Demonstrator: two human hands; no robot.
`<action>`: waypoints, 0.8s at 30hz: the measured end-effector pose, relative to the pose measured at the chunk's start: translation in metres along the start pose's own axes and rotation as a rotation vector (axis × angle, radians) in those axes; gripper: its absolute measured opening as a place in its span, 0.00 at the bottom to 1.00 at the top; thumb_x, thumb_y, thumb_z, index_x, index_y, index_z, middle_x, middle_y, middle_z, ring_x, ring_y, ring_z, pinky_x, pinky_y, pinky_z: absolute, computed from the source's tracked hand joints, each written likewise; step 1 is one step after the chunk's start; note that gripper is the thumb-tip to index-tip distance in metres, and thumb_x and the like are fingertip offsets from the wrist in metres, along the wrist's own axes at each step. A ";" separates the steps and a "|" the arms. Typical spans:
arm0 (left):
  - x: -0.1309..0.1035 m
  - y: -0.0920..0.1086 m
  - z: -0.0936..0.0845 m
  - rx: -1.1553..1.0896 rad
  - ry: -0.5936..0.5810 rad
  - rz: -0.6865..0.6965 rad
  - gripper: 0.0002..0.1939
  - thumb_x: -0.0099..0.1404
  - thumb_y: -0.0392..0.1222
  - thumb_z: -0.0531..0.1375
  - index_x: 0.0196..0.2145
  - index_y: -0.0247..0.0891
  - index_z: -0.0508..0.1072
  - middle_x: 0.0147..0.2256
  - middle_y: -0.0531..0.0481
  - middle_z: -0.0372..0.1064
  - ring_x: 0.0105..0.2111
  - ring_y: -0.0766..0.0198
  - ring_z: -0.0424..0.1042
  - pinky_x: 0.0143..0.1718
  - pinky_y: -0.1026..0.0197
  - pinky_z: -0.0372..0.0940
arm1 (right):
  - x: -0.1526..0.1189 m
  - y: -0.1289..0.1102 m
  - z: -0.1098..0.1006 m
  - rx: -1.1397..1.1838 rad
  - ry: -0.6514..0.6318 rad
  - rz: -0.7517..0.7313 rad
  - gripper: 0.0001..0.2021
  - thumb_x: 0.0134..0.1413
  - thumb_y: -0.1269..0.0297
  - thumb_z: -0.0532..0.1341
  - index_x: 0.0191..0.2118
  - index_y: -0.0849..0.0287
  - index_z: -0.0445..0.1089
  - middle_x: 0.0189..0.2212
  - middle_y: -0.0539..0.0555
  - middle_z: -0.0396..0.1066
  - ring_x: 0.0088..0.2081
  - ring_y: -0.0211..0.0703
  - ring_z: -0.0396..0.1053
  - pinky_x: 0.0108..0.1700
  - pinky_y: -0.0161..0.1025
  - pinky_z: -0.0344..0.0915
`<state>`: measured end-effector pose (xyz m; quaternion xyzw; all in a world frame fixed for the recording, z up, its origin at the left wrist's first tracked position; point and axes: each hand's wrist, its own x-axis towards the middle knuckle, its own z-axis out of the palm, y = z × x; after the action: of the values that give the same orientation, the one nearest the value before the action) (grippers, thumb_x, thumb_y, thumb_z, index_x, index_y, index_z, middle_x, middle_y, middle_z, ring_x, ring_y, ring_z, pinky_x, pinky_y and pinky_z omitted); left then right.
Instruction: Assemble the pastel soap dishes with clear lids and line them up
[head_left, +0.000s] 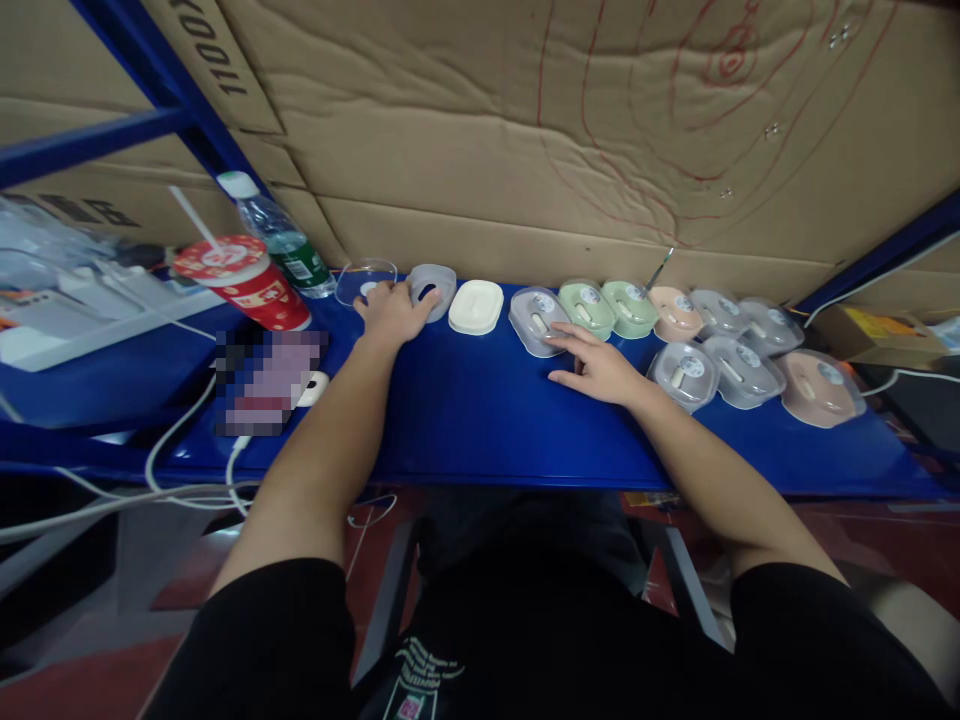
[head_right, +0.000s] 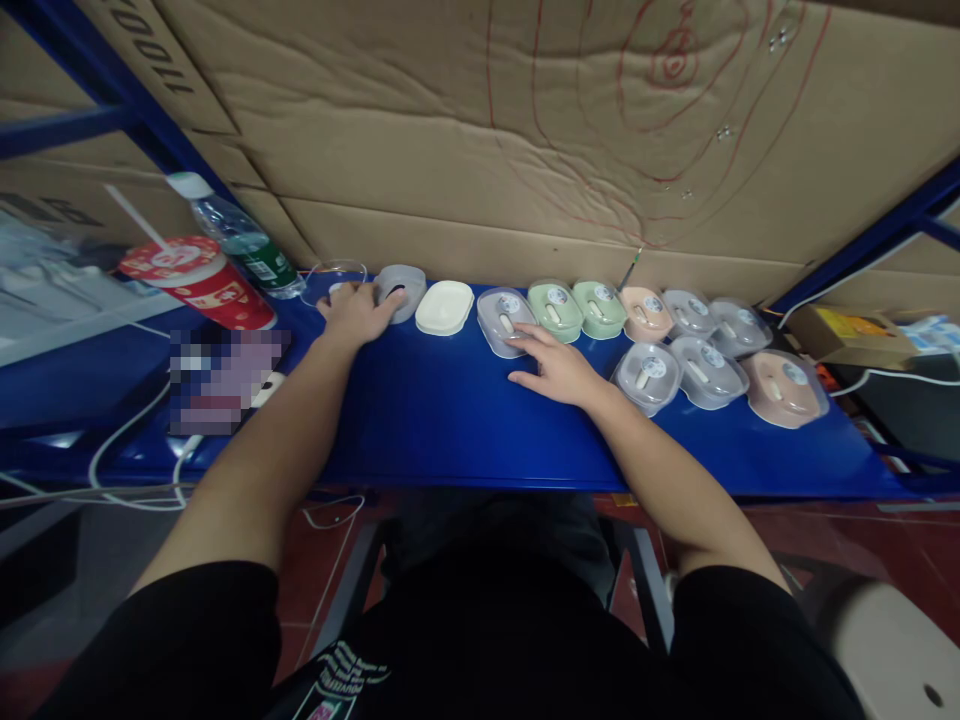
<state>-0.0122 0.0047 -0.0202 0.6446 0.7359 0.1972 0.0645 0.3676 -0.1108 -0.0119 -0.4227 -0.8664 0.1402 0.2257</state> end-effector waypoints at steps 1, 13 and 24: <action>0.001 -0.001 0.002 -0.006 0.012 -0.002 0.48 0.71 0.77 0.47 0.68 0.35 0.73 0.70 0.25 0.62 0.71 0.27 0.58 0.69 0.25 0.47 | 0.000 0.000 0.000 -0.003 -0.004 0.001 0.29 0.68 0.46 0.68 0.69 0.49 0.71 0.77 0.60 0.60 0.37 0.47 0.81 0.48 0.58 0.83; -0.026 0.031 0.010 0.132 -0.140 0.582 0.43 0.70 0.72 0.60 0.71 0.40 0.72 0.75 0.32 0.58 0.75 0.32 0.52 0.75 0.29 0.39 | 0.001 -0.001 0.001 -0.014 -0.003 0.024 0.31 0.69 0.46 0.66 0.73 0.47 0.67 0.77 0.60 0.58 0.39 0.48 0.81 0.48 0.57 0.83; -0.022 0.028 0.000 0.034 -0.008 0.396 0.44 0.73 0.73 0.50 0.75 0.43 0.67 0.77 0.34 0.53 0.76 0.32 0.51 0.75 0.28 0.38 | 0.001 0.001 -0.001 -0.051 -0.028 0.086 0.36 0.69 0.43 0.65 0.76 0.48 0.62 0.79 0.62 0.53 0.37 0.47 0.81 0.51 0.60 0.82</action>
<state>0.0175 -0.0140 -0.0131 0.7785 0.5977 0.1909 0.0162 0.3685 -0.1097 -0.0112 -0.4634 -0.8537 0.1336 0.1967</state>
